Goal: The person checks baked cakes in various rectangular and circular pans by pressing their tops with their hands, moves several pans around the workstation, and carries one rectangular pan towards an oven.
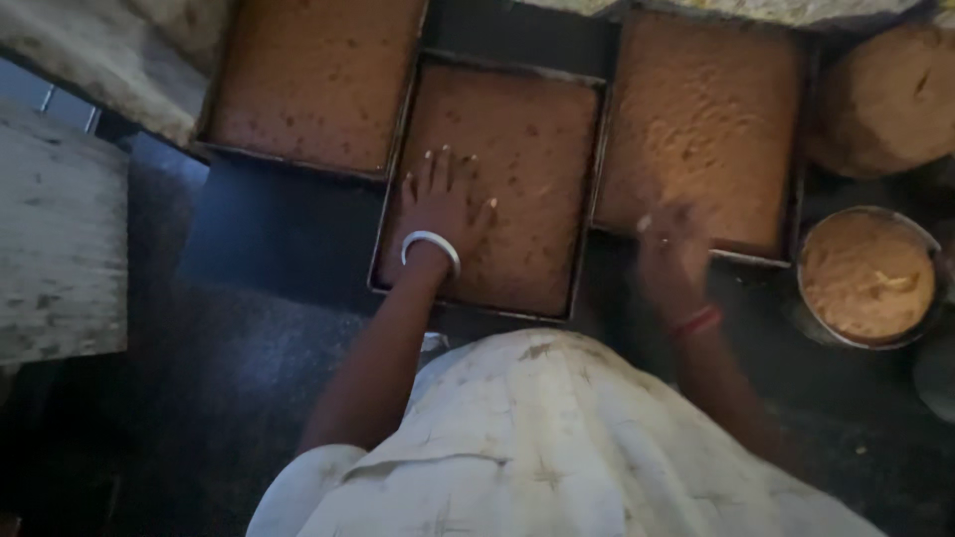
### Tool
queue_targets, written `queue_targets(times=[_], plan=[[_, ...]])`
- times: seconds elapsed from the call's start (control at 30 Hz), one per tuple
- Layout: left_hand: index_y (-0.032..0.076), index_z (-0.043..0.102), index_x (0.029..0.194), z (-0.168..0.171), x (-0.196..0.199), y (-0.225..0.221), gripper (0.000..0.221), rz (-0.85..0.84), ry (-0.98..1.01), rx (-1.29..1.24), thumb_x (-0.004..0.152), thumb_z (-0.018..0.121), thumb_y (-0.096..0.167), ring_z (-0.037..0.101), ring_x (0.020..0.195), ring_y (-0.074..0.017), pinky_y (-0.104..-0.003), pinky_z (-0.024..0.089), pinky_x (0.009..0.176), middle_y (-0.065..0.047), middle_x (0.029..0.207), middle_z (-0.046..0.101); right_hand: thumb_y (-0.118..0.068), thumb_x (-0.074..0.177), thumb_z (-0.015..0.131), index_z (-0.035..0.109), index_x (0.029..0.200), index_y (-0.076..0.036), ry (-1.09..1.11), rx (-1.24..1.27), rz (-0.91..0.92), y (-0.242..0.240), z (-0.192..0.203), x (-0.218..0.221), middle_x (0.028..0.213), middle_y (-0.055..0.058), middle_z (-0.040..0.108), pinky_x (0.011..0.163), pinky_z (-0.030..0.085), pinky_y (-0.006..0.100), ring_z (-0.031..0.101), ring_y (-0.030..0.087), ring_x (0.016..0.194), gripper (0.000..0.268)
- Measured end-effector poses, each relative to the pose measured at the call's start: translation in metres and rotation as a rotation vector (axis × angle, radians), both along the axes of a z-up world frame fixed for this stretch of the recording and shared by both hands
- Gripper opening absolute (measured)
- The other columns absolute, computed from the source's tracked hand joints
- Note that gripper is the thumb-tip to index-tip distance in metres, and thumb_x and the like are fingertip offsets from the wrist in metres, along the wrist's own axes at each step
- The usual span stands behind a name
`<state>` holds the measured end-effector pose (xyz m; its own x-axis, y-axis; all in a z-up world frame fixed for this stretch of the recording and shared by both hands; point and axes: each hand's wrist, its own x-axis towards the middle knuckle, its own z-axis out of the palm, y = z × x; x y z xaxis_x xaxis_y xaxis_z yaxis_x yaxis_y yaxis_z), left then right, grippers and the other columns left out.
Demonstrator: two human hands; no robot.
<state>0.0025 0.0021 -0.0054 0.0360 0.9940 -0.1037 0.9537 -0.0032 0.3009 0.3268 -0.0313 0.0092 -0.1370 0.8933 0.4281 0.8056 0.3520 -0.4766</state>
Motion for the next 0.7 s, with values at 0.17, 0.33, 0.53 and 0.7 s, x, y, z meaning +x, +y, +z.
queue_targets(times=[0.17, 0.33, 0.53, 0.7], plan=[[0.020, 0.035, 0.159, 0.005, -0.001, 0.001, 0.077, -0.005, -0.025, 0.018, 0.094, 0.054, 0.056, 0.010, 0.156, -0.0371, -0.060, 0.010, 0.122, -0.015, 0.170, 0.016, -0.012, 0.090, 0.065, 0.077, 0.122, -0.018, -0.402, -0.153, -0.064, 0.057, 0.013, 0.034, 0.107, 0.019, 0.063, 0.093, 0.047, 0.049, 0.059, 0.038, 0.104, 0.035], [0.021, 0.037, 0.158, 0.004, -0.002, -0.001, 0.076, 0.002, -0.038, 0.009, 0.094, 0.055, 0.058, 0.011, 0.157, -0.0366, -0.060, 0.012, 0.124, -0.015, 0.170, 0.019, -0.029, 0.100, 0.058, 0.071, 0.132, -0.023, -0.662, -0.222, 0.104, 0.053, -0.014, 0.046, 0.114, 0.011, 0.066, 0.109, 0.046, 0.058, 0.060, 0.035, 0.118, 0.035], [0.020, 0.036, 0.159, -0.003, -0.003, -0.001, 0.076, -0.018, 0.001, 0.037, 0.095, 0.054, 0.056, 0.013, 0.156, -0.0367, -0.061, 0.013, 0.122, -0.015, 0.169, 0.020, -0.017, 0.090, 0.061, 0.071, 0.133, -0.024, -0.565, -0.149, -0.109, 0.001, -0.010, 0.018, 0.132, 0.020, 0.061, 0.088, 0.042, 0.063, 0.056, 0.041, 0.111, 0.044], [0.019, 0.035, 0.160, -0.003, -0.002, 0.000, 0.078, -0.018, -0.005, 0.048, 0.095, 0.054, 0.057, 0.011, 0.156, -0.0378, -0.061, 0.012, 0.122, -0.016, 0.169, 0.018, -0.006, 0.082, 0.062, 0.070, 0.135, -0.017, -0.297, -0.198, -0.044, -0.031, 0.004, 0.000, 0.119, 0.020, 0.058, 0.086, 0.042, 0.057, 0.054, 0.042, 0.111, 0.055]])
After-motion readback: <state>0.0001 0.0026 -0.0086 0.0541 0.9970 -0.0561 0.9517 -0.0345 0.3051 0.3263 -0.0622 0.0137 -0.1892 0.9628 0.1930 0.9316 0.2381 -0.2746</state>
